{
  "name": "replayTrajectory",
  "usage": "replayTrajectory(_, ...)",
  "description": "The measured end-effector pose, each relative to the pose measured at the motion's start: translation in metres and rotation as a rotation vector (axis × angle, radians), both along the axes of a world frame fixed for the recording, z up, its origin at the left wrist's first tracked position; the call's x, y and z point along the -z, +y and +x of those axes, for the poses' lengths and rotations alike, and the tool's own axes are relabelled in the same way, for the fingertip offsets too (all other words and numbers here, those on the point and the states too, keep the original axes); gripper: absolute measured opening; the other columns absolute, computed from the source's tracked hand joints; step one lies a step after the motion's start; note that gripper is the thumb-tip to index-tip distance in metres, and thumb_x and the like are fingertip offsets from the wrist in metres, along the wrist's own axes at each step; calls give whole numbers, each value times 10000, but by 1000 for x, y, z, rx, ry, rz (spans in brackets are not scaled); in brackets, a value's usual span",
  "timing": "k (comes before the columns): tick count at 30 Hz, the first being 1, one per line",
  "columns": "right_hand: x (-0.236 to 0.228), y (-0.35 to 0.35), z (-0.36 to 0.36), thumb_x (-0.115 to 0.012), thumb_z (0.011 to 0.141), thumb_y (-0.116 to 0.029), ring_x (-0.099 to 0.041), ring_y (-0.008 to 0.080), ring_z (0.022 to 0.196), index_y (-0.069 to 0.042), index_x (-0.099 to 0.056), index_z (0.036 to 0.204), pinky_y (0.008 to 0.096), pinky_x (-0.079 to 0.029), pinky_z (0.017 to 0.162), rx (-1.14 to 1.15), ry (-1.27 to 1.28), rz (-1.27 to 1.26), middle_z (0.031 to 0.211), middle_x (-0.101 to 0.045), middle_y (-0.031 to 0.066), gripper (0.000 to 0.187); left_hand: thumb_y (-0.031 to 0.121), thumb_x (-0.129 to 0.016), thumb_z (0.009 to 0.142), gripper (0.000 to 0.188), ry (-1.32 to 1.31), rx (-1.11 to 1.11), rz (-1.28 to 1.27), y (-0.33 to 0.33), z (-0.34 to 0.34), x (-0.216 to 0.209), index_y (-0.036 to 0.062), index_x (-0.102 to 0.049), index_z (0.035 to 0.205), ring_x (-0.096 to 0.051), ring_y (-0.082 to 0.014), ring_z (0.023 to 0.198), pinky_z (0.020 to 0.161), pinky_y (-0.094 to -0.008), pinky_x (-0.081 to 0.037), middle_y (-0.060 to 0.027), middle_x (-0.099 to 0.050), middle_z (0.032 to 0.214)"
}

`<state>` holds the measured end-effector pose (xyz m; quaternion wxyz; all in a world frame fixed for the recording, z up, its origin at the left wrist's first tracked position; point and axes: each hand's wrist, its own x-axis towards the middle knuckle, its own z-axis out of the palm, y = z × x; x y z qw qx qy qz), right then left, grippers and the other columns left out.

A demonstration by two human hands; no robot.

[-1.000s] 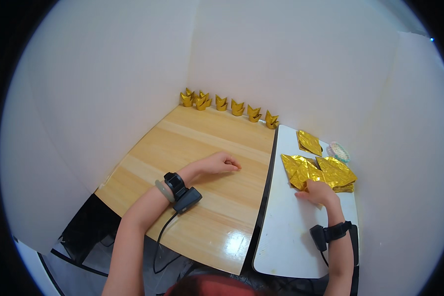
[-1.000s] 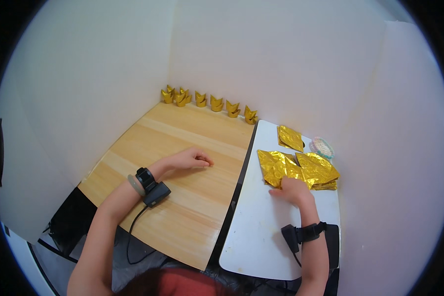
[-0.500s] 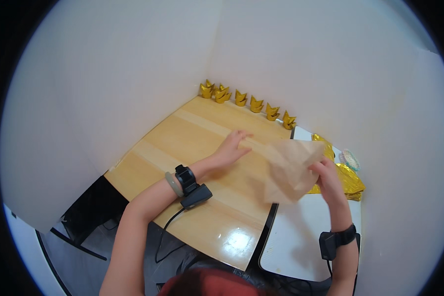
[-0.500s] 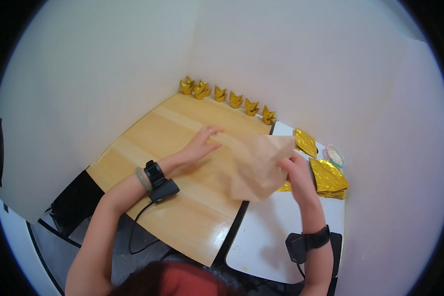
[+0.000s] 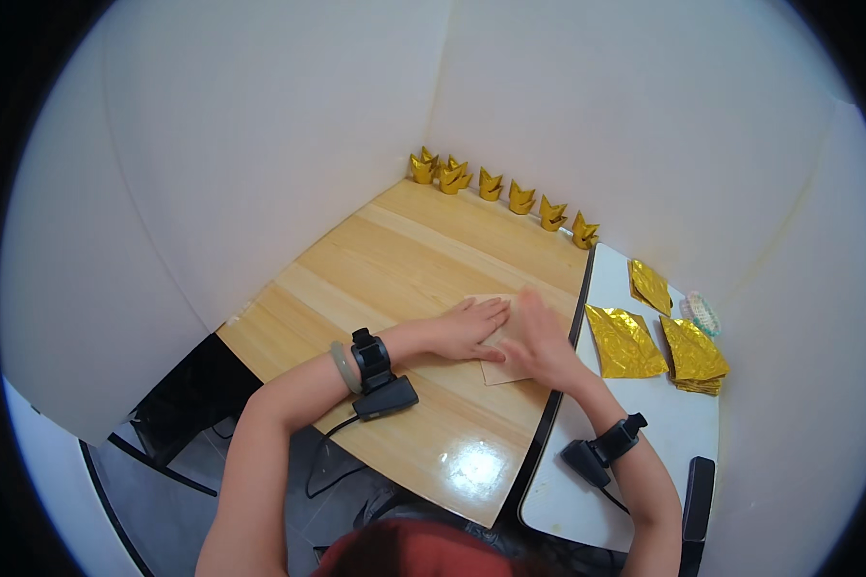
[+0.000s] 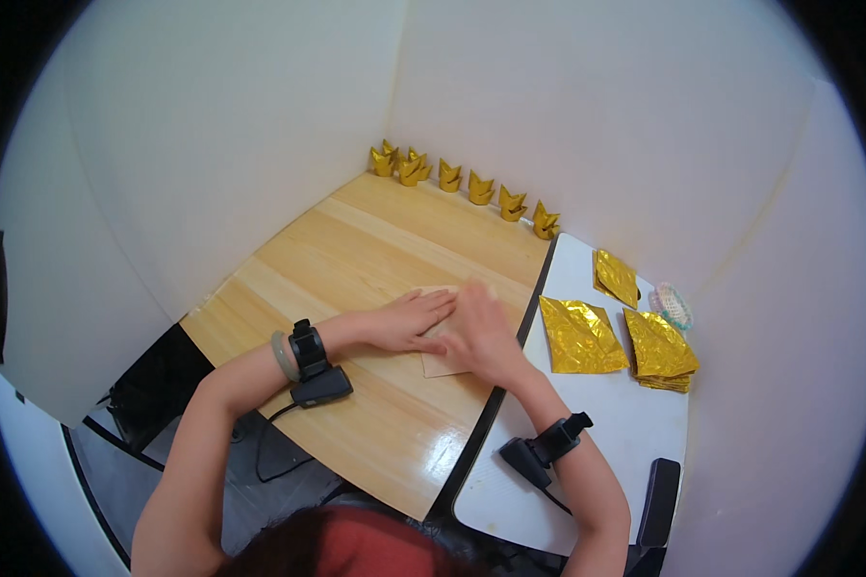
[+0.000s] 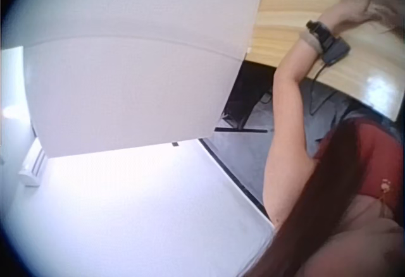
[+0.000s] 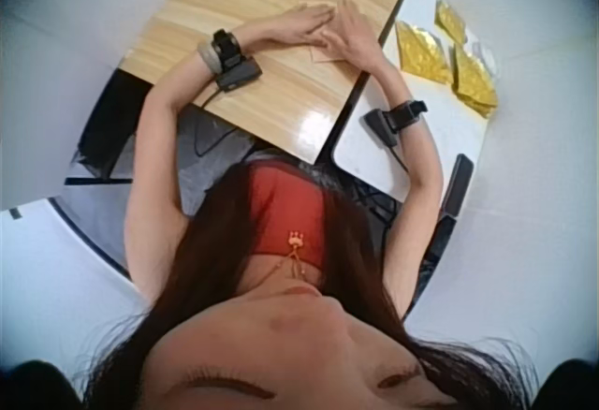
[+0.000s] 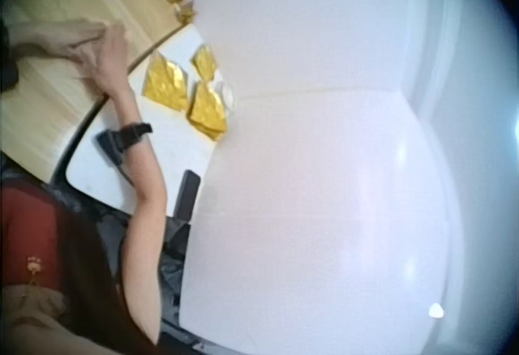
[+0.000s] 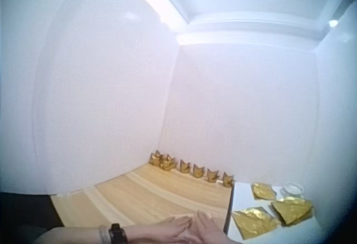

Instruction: Folding gold paper into decorative ingots.

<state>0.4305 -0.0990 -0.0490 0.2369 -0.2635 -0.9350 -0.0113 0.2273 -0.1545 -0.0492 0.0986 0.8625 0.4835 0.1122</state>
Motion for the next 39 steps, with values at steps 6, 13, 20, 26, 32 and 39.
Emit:
replayTrajectory(6,-13,-9,16,-419,850,-630,-167,317,1379,63,-185,1399,431,-149,1111,4,-428,-221,1470,-176,233,914,595,-422,868,882,59,-9,-20,-2,-8,3,-87,-198,1380,-142,-343,1378,1093,-490,-169,-252,-174,1462)
replayTrajectory(13,-20,-2,41,-535,857,-469,-317,312,1304,18,-361,1326,457,-249,1067,282,-321,55,1376,-373,202,698,598,-444,852,748,183,-105,43,-14,1,-22,-24,-409,1266,-315,-343,1265,1026,-473,-280,-227,-371,1319)
replayTrajectory(20,-38,-29,23,-700,744,-330,-482,303,1141,-15,-464,1252,351,-376,982,-212,-152,-291,1241,-504,162,642,524,-648,758,537,-85,79,61,-12,-28,-25,8,-600,903,-434,-308,1094,901,-360,-394,-161,-520,1082)
replayTrajectory(26,-50,-20,31,-679,717,-251,-474,293,1145,-66,-467,1271,357,-385,976,-31,-163,-670,1199,-534,137,621,388,-733,732,474,-285,114,-238,-7,-35,-31,19,-549,966,-485,-275,973,803,-317,-423,-135,-533,1023)
replayTrajectory(32,-34,-5,45,-685,634,-182,-477,265,1159,-54,-521,1223,358,-397,966,-245,-51,-376,1267,-509,133,625,404,-798,636,669,-256,59,-363,-8,-35,-41,9,-504,1088,-475,-293,1019,859,-335,-411,-157,-520,1059)
replayTrajectory(39,-22,7,43,-681,766,-153,-616,195,923,-60,-494,1251,300,-473,820,-69,142,-737,1030,-647,126,528,415,-817,594,974,-79,146,-117,-9,-33,-29,6,-324,1328,-400,-351,1182,1032,-383,-304,-209,-450,1225)
